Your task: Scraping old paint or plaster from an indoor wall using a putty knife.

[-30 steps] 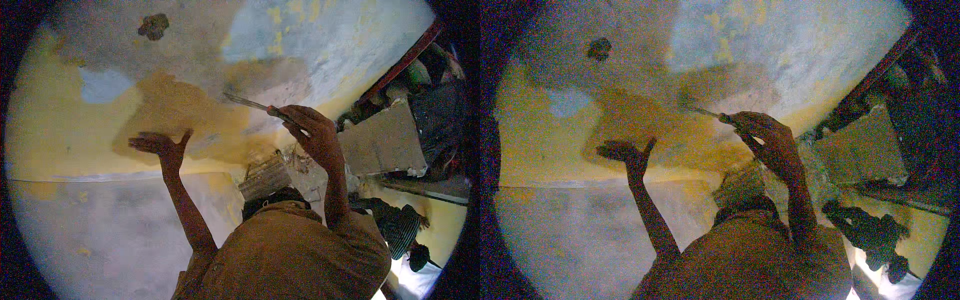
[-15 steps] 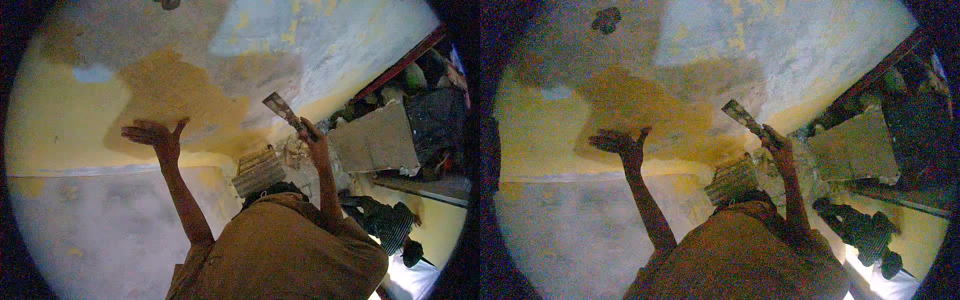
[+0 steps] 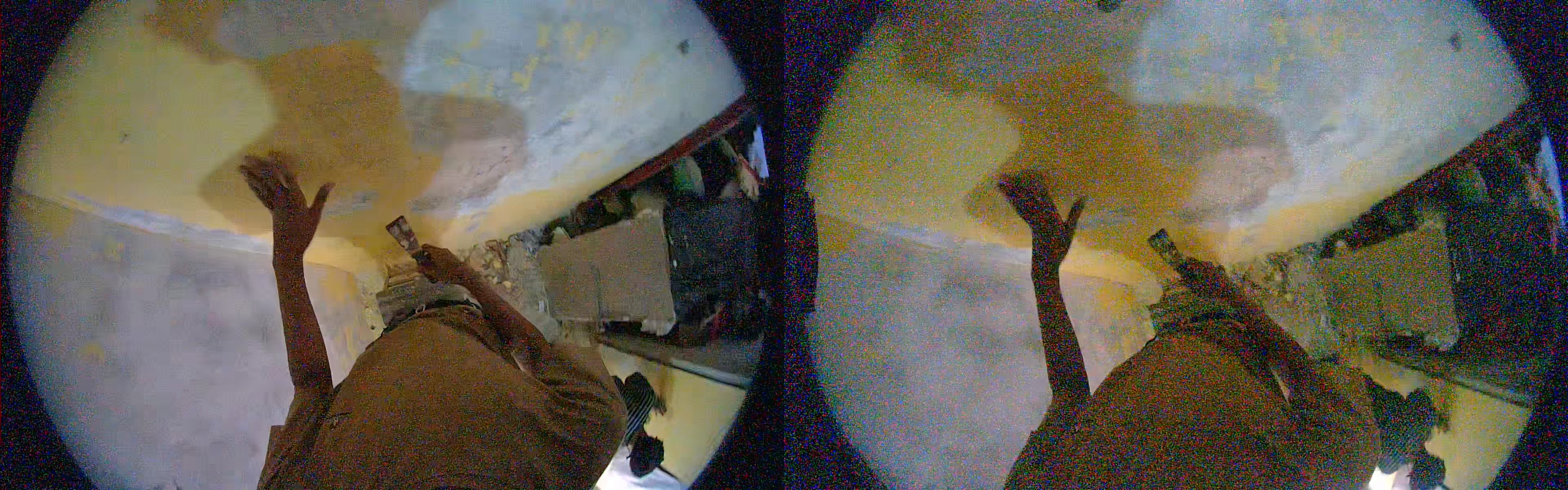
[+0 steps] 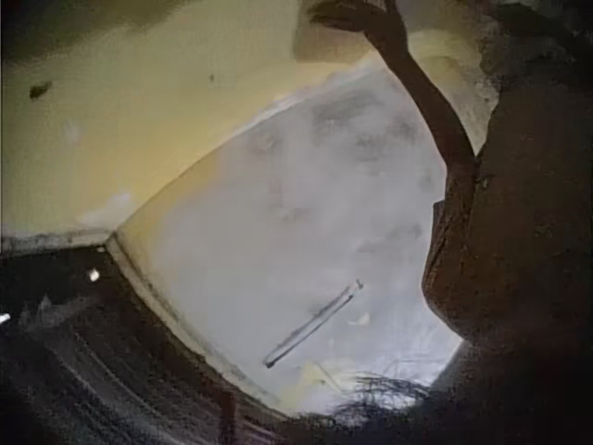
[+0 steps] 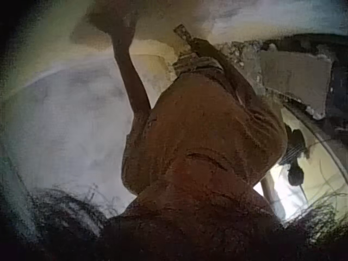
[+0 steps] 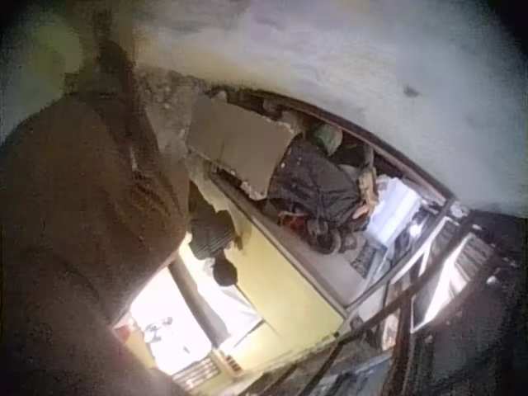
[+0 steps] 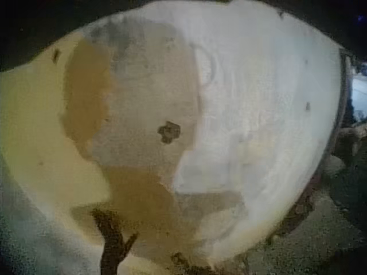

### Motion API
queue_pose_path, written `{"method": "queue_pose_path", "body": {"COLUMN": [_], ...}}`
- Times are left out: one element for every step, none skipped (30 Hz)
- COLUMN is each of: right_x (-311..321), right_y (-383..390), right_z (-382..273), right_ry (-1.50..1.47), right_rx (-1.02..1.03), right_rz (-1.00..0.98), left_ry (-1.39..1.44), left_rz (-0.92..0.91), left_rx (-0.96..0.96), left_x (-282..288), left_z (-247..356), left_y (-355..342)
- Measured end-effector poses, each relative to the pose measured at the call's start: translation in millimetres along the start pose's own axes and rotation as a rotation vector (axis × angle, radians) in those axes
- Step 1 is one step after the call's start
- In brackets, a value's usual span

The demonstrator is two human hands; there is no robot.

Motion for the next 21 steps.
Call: {"method": "queue_pose_path", "body": {"right_x": [-7.3,-12.2,-17.7,-24.1,-30.6,-37.4,-41.8,-44.0,-43.1,-42.0,-52.0,-58.6,-61.3,-56.4,-55.4,-50.9,-41.6,-39.4,-49.1,-52.8,-58.1], "right_y": [-15.2,-29.7,-42.7,-60.7,-83.0,-97.5,-99.4,-93.0,-87.7,-91.2,-98.9,-101.5,-105.3,-108.9,-108.9,-107.4,-107.8,-102.4,-100.2,-101.4,-102.2], "right_z": [-6.6,-13.6,-21.8,-16.0,-1.4,1.3,-17.8,-50.2,-70.0,-57.6,-27.6,-10.0,-20.5,-22.4,-33.9,-53.4,-79.9,-93.3,-69.3,-41.7,-15.0], "right_ry": [0.001,0.084,0.168,0.172,0.055,-0.068,-0.072,-0.269,-0.458,-0.454,-0.567,-0.681,-0.681,-0.631,-0.584,-0.585,-0.393,-0.202,-0.485,-0.475,-0.646], "right_rx": [0.017,0.043,0.077,0.099,0.325,0.55,0.563,0.459,0.347,0.357,0.342,0.321,0.331,0.291,0.255,0.245,0.268,0.292,0.394,0.388,0.329], "right_rz": [-0.009,0.046,0.092,0.077,0.225,0.363,0.344,0.286,0.24,0.255,0.174,0.095,0.07,0.066,0.037,0.022,0.007,-0.004,0.056,0.072,0.076], "left_ry": [0.008,0.016,0.24,0.222,0.214,0.149,0.045,0.115,0.196,0.074,0.192,0.462,0.301,0.241,0.257,0.276,0.277,0.35,0.428,0.442,0.467], "left_rz": [-0.126,-0.252,-0.185,-0.282,-0.384,-0.405,-0.435,-0.496,-0.557,-0.633,-0.735,-0.769,-0.715,-0.798,-0.771,-0.753,-0.762,-0.803,-0.839,-0.847,-0.873], "left_rx": [-0.001,0.0,0.021,0.109,0.191,0.184,0.214,0.318,0.407,0.427,0.576,0.808,0.647,0.721,0.712,0.711,0.731,0.77,0.792,0.779,0.777], "left_x": [11.2,21.5,27.1,34.4,40.5,43.4,50.4,60.3,67.2,69.5,75.5,80.7,83.9,91.9,91.9,91.7,92.4,88.9,79.5,67.4,61.1], "left_z": [-0.3,-1.2,-9.9,-15.9,-21.3,-42.2,-63.5,-88.2,-105.5,-112.5,-120.7,-121.5,-137.8,-124.8,-130.6,-135.5,-136.1,-135.5,-131.9,-121.2,-104.0], "left_y": [9.6,20.9,41.4,60.3,80.0,112.2,147.1,188.9,226.5,252.2,273.3,290.6,330.7,327.9,339.3,359.8,369.6,367.6,351.9,325.2,296.9]}}
Point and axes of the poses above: each hand's wrist, its own y-axis away from the middle knuckle, its own x-axis out of the back of the hand, z = x × y, the point moved 2 cm from there along -y, towards the middle knuckle, and after that the axes turned 13 degrees about x, right-handed, at the moved point
